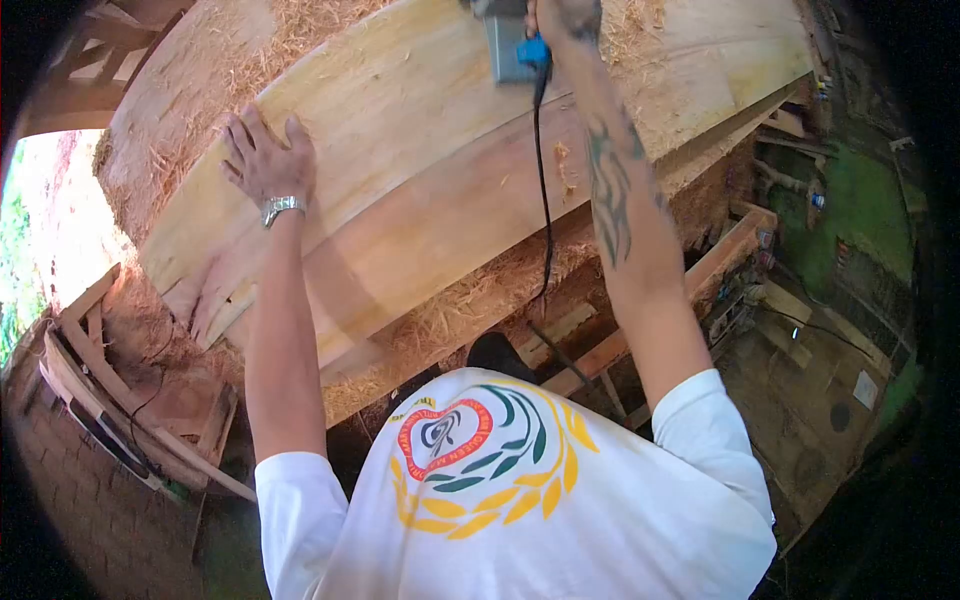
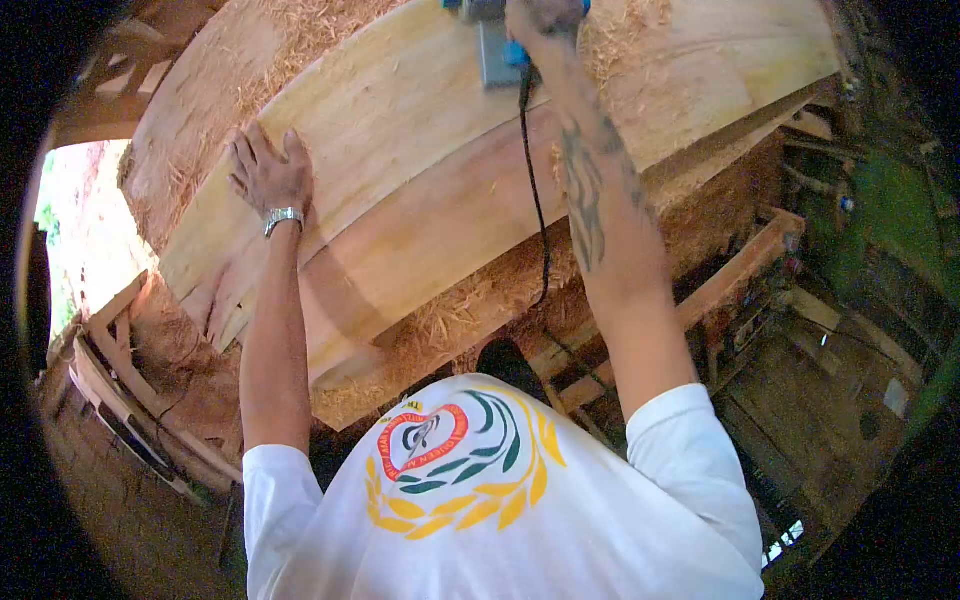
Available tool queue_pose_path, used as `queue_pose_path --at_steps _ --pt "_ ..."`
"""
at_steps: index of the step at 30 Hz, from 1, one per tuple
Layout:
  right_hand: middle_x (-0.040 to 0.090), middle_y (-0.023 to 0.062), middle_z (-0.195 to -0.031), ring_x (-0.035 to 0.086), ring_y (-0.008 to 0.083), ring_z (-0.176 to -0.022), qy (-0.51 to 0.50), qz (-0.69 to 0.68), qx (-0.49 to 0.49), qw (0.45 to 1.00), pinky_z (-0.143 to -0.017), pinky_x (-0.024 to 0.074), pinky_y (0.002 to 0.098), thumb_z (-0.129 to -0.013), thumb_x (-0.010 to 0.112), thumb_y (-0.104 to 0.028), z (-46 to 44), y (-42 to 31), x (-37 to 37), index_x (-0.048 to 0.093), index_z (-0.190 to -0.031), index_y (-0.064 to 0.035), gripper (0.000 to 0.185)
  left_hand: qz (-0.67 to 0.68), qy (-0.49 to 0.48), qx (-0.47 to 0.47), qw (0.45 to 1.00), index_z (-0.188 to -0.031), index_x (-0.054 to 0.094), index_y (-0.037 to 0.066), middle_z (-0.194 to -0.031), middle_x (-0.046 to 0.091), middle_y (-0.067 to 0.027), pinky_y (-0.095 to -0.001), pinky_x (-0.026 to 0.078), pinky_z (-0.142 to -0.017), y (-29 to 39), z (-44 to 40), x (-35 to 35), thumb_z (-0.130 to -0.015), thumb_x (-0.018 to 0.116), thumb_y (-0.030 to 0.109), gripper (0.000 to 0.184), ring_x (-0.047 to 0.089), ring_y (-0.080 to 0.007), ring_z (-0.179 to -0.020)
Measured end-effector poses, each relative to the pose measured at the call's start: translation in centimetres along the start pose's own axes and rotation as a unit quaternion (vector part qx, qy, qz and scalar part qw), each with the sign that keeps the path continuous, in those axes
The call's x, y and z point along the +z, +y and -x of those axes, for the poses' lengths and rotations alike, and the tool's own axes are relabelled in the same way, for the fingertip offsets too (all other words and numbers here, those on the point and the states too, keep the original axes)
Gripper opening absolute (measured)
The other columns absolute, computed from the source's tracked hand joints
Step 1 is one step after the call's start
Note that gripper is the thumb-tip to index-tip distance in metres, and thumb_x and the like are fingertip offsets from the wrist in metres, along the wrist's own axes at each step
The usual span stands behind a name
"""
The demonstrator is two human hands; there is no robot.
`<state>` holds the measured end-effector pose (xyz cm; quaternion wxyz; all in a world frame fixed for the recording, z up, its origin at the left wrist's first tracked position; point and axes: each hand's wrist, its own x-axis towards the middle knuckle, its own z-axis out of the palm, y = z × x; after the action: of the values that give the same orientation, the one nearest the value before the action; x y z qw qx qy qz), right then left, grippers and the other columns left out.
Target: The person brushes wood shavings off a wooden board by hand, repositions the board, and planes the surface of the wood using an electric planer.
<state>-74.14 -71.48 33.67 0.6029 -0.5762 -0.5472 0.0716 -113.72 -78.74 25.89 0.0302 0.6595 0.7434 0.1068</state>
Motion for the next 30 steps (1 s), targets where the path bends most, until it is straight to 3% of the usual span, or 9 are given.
queue_pose_path --at_steps 2,5,6,8,10,12,17,24,30 --pt "0.063 0.0036 -0.066 0.057 0.0150 -0.047 -0.075 0.020 0.373 0.924 -0.042 0.0434 0.0322 -0.091 0.078 -0.020 -0.4 -3.8 -0.6 0.066 -0.104 -0.0039 0.024 0.006 0.005 0.000 1.000 -0.161 0.036 0.016 -0.170 0.027 -0.0150 -0.0590 0.008 -0.126 0.0 -0.1 -0.1 -0.097 0.049 0.058 0.078 0.019 -0.0316 -0.159" --pt "0.063 0.0034 -0.065 0.058 0.0150 -0.049 -0.061 -0.053 0.316 0.945 -0.045 0.0447 0.0312 -0.092 0.077 -0.020 1.9 -9.0 -1.9 0.069 -0.098 -0.0045 0.019 0.013 0.004 -0.002 1.000 -0.161 0.036 0.016 -0.170 0.026 -0.0149 -0.0587 0.007 -0.127 -0.2 -0.3 0.3 -0.096 0.049 0.059 0.079 0.018 -0.0313 -0.159" --pt "0.054 -0.0009 -0.050 0.049 0.0113 -0.040 -0.095 0.051 0.373 0.922 -0.041 0.0385 0.0321 -0.094 0.075 -0.036 5.7 -7.8 -3.1 0.062 -0.066 -0.0117 0.039 0.015 -0.004 -0.006 1.000 -0.161 0.035 0.016 -0.170 0.026 -0.0149 -0.0586 0.007 -0.127 -0.1 -0.3 0.0 -0.096 0.050 0.059 0.079 0.017 -0.0312 -0.159" --pt "0.065 -0.0001 -0.069 0.059 0.0121 -0.057 -0.104 0.020 0.423 0.900 -0.051 0.0446 0.0311 -0.090 0.078 -0.038 11.2 -12.2 -6.0 0.066 -0.076 -0.0124 0.031 0.018 -0.014 -0.009 1.000 -0.162 0.035 0.015 -0.171 0.025 -0.0150 -0.0585 0.006 -0.127 0.1 0.0 -0.4 -0.096 0.049 0.059 0.080 0.017 -0.0312 -0.160" --pt "0.058 -0.0060 -0.067 0.053 0.0093 -0.058 -0.091 -0.021 0.454 0.886 -0.053 0.0418 0.0292 -0.093 0.078 -0.030 18.5 -16.9 -9.2 0.066 -0.080 -0.0123 0.025 0.020 -0.015 -0.008 1.000 -0.162 0.035 0.014 -0.171 0.024 -0.0154 -0.0585 0.006 -0.127 0.1 0.1 -0.6 -0.097 0.049 0.059 0.080 0.016 -0.0312 -0.160" --pt "0.057 -0.0042 -0.071 0.052 0.0096 -0.067 -0.084 0.008 0.482 0.872 -0.062 0.0441 0.0308 -0.093 0.079 -0.026 26.8 -21.2 -12.8 0.065 -0.082 -0.0066 0.026 0.023 -0.016 -0.007 1.000 -0.162 0.034 0.014 -0.171 0.024 -0.0157 -0.0587 0.006 -0.127 0.0 0.1 -0.5 -0.097 0.048 0.059 0.080 0.016 -0.0312 -0.160" --pt "0.056 -0.0016 -0.071 0.052 0.0106 -0.067 -0.095 0.055 0.531 0.840 -0.061 0.0447 0.0321 -0.089 0.082 -0.022 38.6 -30.1 -17.7 0.067 -0.093 -0.0021 0.025 0.007 0.030 0.008 0.999 -0.159 0.039 0.016 -0.169 0.029 -0.0146 -0.0619 0.013 -0.124 -0.7 0.0 1.0 -0.097 0.048 0.062 0.077 0.021 -0.0328 -0.158" --pt "0.059 -0.0026 -0.073 0.056 0.0100 -0.071 -0.086 0.052 0.525 0.845 -0.065 0.0463 0.0303 -0.089 0.082 -0.021 31.6 -26.6 -12.6 0.069 -0.093 -0.0009 0.024 0.029 0.000 0.000 1.000 -0.161 0.036 0.013 -0.171 0.024 -0.0153 -0.0588 0.006 -0.127 -0.2 0.1 0.1 -0.098 0.045 0.059 0.078 0.016 -0.0303 -0.160" --pt "0.062 -0.0007 -0.069 0.056 0.0129 -0.059 -0.076 0.028 0.371 0.925 -0.059 0.0447 0.0321 -0.092 0.078 -0.026 18.7 -16.8 -2.8 0.068 -0.084 -0.0070 0.023 0.026 0.007 0.002 1.000 -0.160 0.038 0.013 -0.171 0.025 -0.0152 -0.0588 0.007 -0.127 -0.6 0.1 0.5 -0.097 0.047 0.058 0.078 0.017 -0.0305 -0.160"
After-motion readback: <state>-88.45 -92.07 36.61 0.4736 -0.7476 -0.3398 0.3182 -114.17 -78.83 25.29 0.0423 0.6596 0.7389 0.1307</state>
